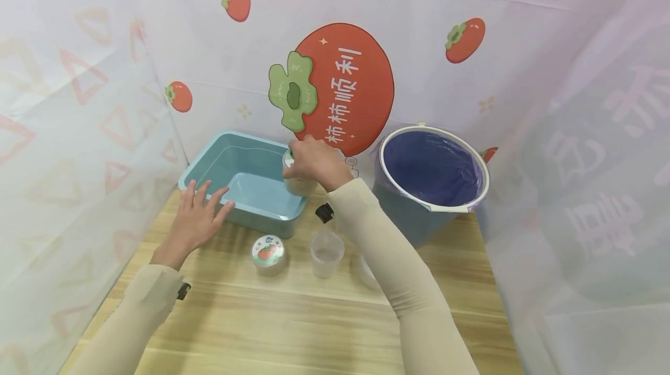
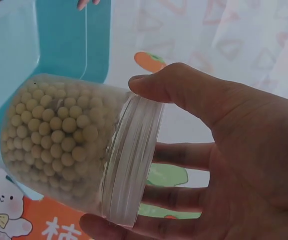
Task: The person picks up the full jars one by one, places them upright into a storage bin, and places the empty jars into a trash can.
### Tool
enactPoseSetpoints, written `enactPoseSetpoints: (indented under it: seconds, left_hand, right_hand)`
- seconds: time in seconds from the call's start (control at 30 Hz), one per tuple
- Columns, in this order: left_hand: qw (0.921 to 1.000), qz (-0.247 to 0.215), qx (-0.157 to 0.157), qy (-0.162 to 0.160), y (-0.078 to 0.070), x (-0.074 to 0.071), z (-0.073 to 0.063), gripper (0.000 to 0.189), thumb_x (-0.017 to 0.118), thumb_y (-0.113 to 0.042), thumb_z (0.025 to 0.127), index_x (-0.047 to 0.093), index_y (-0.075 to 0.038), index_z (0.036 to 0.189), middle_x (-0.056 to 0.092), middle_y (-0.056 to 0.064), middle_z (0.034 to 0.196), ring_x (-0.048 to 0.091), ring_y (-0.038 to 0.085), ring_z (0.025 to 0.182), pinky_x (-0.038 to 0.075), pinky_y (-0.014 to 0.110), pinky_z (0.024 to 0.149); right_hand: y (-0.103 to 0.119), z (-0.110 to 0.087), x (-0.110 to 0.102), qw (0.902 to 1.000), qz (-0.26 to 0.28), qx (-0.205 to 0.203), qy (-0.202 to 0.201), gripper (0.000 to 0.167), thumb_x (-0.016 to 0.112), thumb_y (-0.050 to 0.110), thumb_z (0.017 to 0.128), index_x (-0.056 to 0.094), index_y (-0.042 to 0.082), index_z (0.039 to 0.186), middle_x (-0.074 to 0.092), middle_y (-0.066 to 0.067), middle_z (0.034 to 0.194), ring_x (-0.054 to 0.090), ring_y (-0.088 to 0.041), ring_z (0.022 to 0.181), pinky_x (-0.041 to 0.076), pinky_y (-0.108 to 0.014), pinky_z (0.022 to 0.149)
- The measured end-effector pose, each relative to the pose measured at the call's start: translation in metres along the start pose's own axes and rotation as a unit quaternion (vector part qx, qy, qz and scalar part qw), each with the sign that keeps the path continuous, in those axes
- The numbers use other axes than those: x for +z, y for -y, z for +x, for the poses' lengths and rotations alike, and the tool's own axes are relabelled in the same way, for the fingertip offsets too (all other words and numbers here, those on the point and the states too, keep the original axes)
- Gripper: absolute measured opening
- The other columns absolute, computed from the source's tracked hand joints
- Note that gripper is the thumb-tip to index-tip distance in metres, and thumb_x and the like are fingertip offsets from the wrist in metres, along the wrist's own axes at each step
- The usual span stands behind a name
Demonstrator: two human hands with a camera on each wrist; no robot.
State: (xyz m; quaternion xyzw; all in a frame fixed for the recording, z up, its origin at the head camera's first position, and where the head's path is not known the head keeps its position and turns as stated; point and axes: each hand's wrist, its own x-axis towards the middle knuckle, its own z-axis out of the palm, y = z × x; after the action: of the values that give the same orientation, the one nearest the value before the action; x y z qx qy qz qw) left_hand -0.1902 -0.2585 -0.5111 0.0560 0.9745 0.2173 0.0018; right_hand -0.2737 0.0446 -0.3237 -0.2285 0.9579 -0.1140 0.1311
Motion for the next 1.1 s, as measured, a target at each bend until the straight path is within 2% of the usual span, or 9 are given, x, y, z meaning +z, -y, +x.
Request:
enactPoseSetpoints:
  seconds: [0.43, 0.7, 0.87, 1.1]
  left_hand:
    - [1.0000, 0.003, -0.002, -0.001, -0.004, -0.003, -0.002, 0.066, 0.038, -0.055, 0.116, 0.036, -0.017, 0.170, 0.012, 0.031, 0.177, -0.008, 0.058, 0.165, -0.003, 0.075, 0.130]
    - [0.9999, -0.006, 0.002, -0.009, -0.005, -0.003, -0.003, 0.065, 0.040, -0.055, 0.116, 0.038, -0.016, 0.168, 0.013, 0.032, 0.177, -0.008, 0.058, 0.165, -0.004, 0.075, 0.130]
    - [0.9999, -0.002, 0.001, -0.016, -0.005, -0.004, -0.003, 0.064, 0.041, -0.054, 0.116, 0.039, -0.016, 0.168, 0.015, 0.032, 0.176, -0.007, 0.058, 0.165, -0.003, 0.075, 0.130]
    - [1.0000, 0.005, -0.003, -0.001, -0.005, -0.005, -0.003, 0.064, 0.039, -0.054, 0.117, 0.037, -0.018, 0.169, 0.013, 0.032, 0.177, -0.008, 0.058, 0.165, -0.002, 0.076, 0.130]
  right_hand:
    - [0.016, 0.023, -0.003, 0.9996, 0.014, -0.024, 0.004, 0.053, 0.075, 0.035, 0.099, 0.063, 0.010, 0.144, 0.066, -0.009, 0.128, 0.062, -0.025, 0.114, 0.060, -0.041, 0.092]
    - [0.022, 0.040, 0.004, 0.9988, 0.030, -0.020, 0.032, 0.052, 0.078, 0.035, 0.098, 0.063, 0.010, 0.141, 0.067, -0.009, 0.127, 0.064, -0.026, 0.113, 0.061, -0.045, 0.095]
    - [0.026, 0.050, 0.010, 0.9987, 0.031, -0.019, 0.035, 0.052, 0.077, 0.035, 0.099, 0.062, 0.009, 0.141, 0.068, -0.010, 0.127, 0.065, -0.026, 0.112, 0.060, -0.046, 0.095]
    - [0.031, 0.058, 0.018, 0.9983, 0.025, -0.006, 0.053, 0.053, 0.078, 0.037, 0.099, 0.062, 0.010, 0.141, 0.068, -0.009, 0.127, 0.065, -0.025, 0.110, 0.060, -0.045, 0.095]
